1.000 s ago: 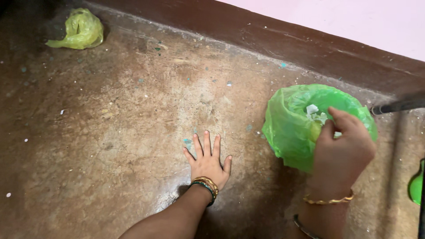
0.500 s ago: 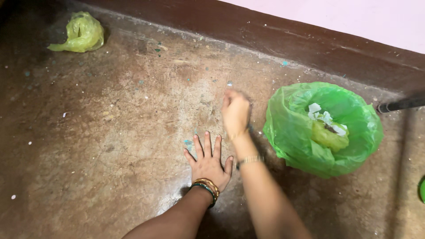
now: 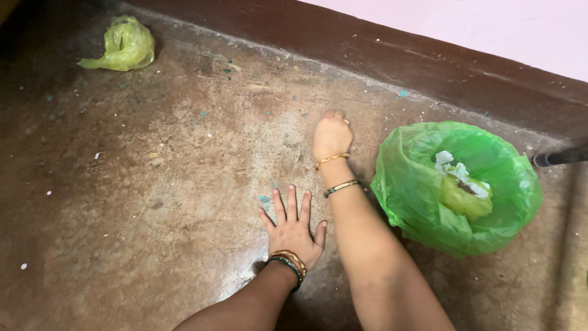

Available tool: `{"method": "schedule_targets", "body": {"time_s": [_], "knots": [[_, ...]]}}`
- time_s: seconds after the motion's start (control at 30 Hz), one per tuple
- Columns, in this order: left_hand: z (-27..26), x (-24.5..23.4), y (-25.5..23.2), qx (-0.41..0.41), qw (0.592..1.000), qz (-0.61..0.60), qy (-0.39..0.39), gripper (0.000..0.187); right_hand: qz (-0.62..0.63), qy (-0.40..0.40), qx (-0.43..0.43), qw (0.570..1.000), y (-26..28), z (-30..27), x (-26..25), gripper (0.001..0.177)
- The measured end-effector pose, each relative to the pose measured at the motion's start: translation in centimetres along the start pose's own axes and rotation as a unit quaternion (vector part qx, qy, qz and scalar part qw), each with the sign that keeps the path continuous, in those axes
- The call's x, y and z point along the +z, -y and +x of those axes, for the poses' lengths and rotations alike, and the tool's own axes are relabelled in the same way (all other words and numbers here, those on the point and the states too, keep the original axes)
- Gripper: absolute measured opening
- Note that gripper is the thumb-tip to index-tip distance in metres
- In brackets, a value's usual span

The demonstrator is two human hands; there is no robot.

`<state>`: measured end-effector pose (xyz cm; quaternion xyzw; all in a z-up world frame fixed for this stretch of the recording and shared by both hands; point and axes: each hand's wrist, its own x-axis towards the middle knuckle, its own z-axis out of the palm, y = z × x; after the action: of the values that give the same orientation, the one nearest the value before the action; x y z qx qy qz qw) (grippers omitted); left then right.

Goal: The person cleans a dirty floor by hand, picking up small debris and placing it into a green plastic bag. They then gather a yellow plastic bag from the floor, crumple it, and put it into the green bag, which is placed inside a small blue bucket.

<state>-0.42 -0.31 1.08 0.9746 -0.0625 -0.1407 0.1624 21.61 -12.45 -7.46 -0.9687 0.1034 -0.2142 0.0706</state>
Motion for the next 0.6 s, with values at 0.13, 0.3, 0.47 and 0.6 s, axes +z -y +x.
{"method": "schedule_targets", "body": {"time_s": [0.13,0.3,0.47,0.6], "knots": [[0.0,-0.1,0.0,-0.005,1.0,0.009,0.009,0.077,0.032,0.025,0.006,0.999,1.4,-0.8,-1.6,0.015],[0.2,-0.1,0.0,-0.016,0.997,0.042,0.059,0.078,0.227,-0.025,0.016,0.973,3.3,-6.5,-13.5,0.021],[0.2,0.8,0.1,-0.005,0.999,0.028,-0.013,0.078,0.176,-0.168,0.174,0.954,-1.6,-12.6,-27.5,0.007],[0.3,1.3,0.3,-0.003,0.999,0.039,-0.026,0.077,0.077,-0.207,0.189,0.957,-7.3,-11.9,-30.9,0.006]]}}
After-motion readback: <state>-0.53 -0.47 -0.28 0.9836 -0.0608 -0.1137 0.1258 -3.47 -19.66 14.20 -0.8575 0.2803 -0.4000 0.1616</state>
